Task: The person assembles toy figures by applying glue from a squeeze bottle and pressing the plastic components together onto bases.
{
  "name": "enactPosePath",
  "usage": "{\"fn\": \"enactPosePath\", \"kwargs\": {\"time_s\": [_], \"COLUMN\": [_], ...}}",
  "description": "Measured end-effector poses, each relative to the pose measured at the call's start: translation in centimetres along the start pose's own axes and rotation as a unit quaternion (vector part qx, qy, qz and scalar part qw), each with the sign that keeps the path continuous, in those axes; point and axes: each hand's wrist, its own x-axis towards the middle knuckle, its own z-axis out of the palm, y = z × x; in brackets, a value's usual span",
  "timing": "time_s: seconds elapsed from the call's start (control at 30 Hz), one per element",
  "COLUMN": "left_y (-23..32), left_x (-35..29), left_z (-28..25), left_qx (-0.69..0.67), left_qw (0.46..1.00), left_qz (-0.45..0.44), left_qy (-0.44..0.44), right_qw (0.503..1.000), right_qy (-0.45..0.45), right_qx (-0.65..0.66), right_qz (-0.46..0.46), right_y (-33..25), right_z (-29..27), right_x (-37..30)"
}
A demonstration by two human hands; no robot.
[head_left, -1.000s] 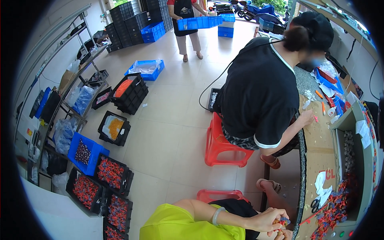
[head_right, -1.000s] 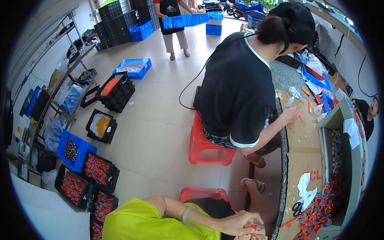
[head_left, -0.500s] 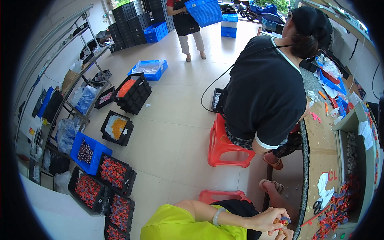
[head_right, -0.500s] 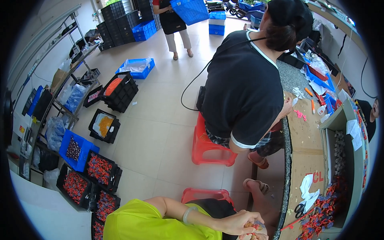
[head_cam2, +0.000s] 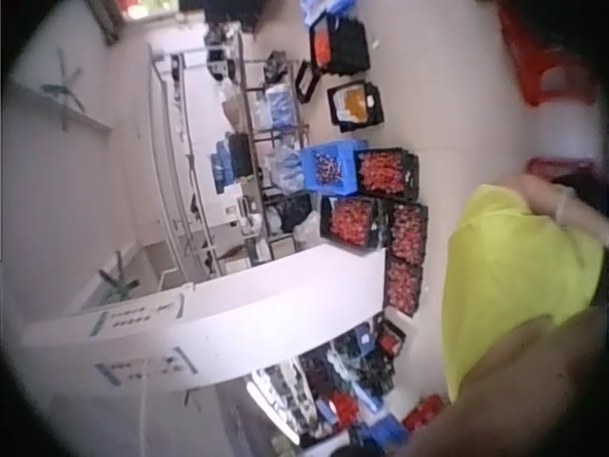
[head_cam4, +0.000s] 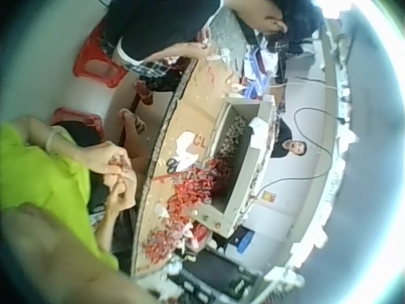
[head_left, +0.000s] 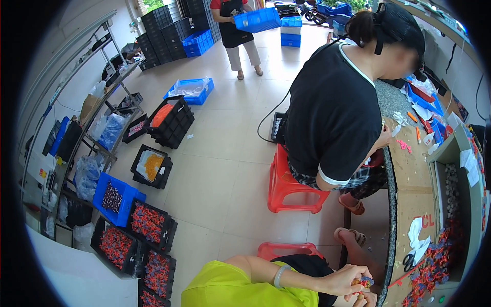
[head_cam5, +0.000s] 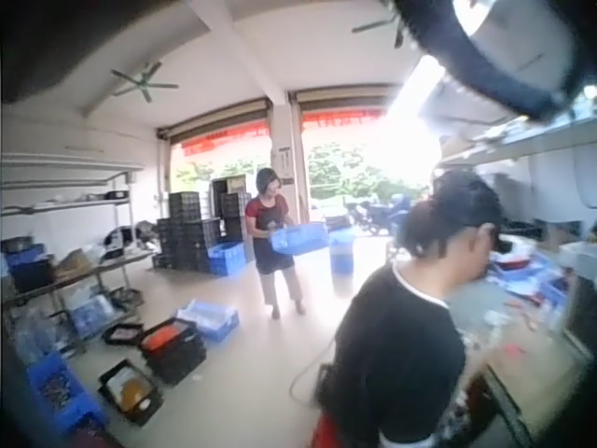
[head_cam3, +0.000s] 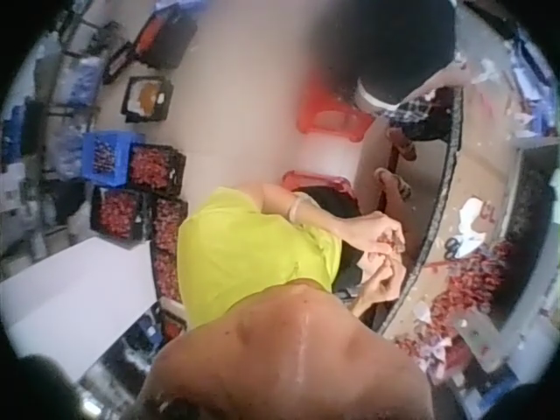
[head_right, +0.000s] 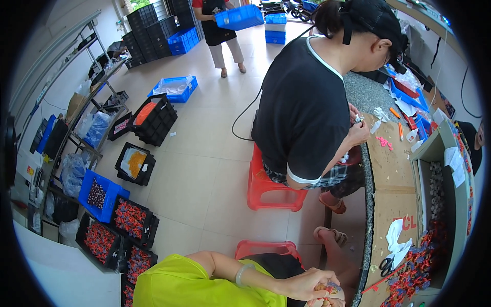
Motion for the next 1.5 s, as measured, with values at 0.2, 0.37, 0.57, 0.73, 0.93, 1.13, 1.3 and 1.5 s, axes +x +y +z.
{"fn": "enactPosePath", "kwargs": {"time_s": [0.2,0.37,0.57,0.73,0.93,1.13,1.3,1.5], "left_y": [-0.2,0.6,-0.4,-1.0,1.8,0.2,1.1,1.1], "left_x": [0.3,0.6,0.6,0.1,1.0,0.9,2.1,2.2], "left_z": [0.2,0.1,0.4,0.6,0.0,0.1,1.9,2.2], "left_qx": [0.024,0.021,0.057,0.05,0.013,-0.06,-0.064,-0.045], "left_qw": [1.0,0.999,0.998,0.999,0.997,0.994,0.989,0.986], "left_qz": [0.007,-0.021,0.033,0.011,-0.038,-0.079,-0.1,-0.125], "left_qy": [-0.002,-0.014,0.002,0.001,-0.058,-0.046,-0.092,-0.099], "right_qw": [1.0,0.999,0.999,1.0,0.996,0.997,0.996,0.996], "right_qy": [-0.001,0.007,0.002,0.007,0.037,0.047,0.08,0.086], "right_qx": [-0.009,-0.011,-0.025,0.002,-0.018,0.007,-0.002,0.005], "right_qz": [-0.023,-0.037,-0.027,-0.002,-0.084,-0.063,-0.036,-0.02], "right_y": [0.7,0.8,1.2,0.5,3.8,4.1,4.3,4.6], "right_z": [-0.3,-0.3,-0.4,-0.4,-0.4,-0.8,-2.9,-2.9], "right_x": [0.0,0.3,-0.1,-0.5,0.0,0.5,-0.5,-1.5]}}
